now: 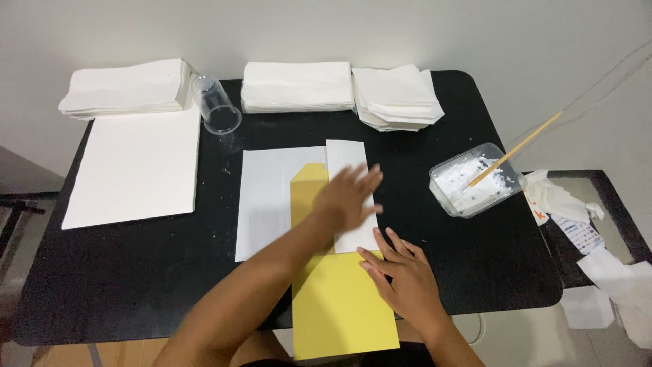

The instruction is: Folding paper and applying glue with a brush to assemble a paper bag.

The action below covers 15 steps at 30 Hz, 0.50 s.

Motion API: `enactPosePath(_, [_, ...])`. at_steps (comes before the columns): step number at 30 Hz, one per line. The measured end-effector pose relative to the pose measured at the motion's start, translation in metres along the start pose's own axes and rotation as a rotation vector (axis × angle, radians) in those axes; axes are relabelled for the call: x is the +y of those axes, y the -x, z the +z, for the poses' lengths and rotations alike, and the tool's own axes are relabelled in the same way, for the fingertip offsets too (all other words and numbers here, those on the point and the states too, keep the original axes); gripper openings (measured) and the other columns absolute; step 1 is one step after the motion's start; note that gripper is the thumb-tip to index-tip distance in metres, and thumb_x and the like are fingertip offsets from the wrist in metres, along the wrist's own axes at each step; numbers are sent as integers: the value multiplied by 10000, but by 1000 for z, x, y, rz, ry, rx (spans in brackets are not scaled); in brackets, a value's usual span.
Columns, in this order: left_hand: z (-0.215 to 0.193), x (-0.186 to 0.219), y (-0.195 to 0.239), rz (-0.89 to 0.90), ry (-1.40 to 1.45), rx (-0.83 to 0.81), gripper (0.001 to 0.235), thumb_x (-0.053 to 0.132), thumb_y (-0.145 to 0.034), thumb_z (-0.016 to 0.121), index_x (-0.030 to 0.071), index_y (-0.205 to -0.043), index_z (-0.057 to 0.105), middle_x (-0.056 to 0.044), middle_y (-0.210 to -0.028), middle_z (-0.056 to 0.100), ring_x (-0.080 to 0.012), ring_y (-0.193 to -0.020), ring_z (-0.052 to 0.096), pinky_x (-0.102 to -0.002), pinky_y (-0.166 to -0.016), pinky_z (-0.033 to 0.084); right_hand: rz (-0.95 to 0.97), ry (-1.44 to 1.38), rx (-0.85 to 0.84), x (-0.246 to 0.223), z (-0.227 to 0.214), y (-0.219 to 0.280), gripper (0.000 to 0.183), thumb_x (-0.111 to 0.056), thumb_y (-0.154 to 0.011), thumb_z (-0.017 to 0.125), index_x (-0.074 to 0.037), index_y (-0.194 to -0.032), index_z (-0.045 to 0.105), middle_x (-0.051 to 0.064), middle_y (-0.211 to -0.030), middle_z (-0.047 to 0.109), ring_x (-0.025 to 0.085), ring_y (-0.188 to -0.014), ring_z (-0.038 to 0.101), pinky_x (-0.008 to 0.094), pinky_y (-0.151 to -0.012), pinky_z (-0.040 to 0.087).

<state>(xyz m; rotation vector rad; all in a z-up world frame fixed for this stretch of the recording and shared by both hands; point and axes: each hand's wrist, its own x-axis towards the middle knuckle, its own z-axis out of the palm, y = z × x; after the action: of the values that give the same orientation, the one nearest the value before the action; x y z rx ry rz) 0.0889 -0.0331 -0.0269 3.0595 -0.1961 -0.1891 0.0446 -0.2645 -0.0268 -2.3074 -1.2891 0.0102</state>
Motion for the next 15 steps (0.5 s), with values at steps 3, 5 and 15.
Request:
enactPosePath(3, [29,0,14,199,106,486,703,557,-1050,425,83,-1569,422,-129,-1622,442,-360,-1489,415,-505,-1207,323,-34,45,53,1,4,0,355,-397,-1008,558,-307,-1301,739,89,-1503,551,291,-1452,451,469,-1054,389])
enactPosePath(5, [18,-8,0,150,143,213,757,610,-1032,344,133,-1618,299,-100,-1691,285,-353,-1541,273,-528,-1225,225,-39,38,71,1,3,1,348,-389,-1002,570,-301,-1290,746,92,-1495,564,305,-1445,464,467,-1051,397])
enactPosePath(15, [10,-53,-69,-100,-70,223,849,742,-988,147,211,-1648,205,27,-1698,261,-230,-1577,186,-433,-1263,119,-6,16,45,0,3,0,357,-400,-1015,535,-297,-1267,765,85,-1496,558,292,-1450,451,457,-1066,374])
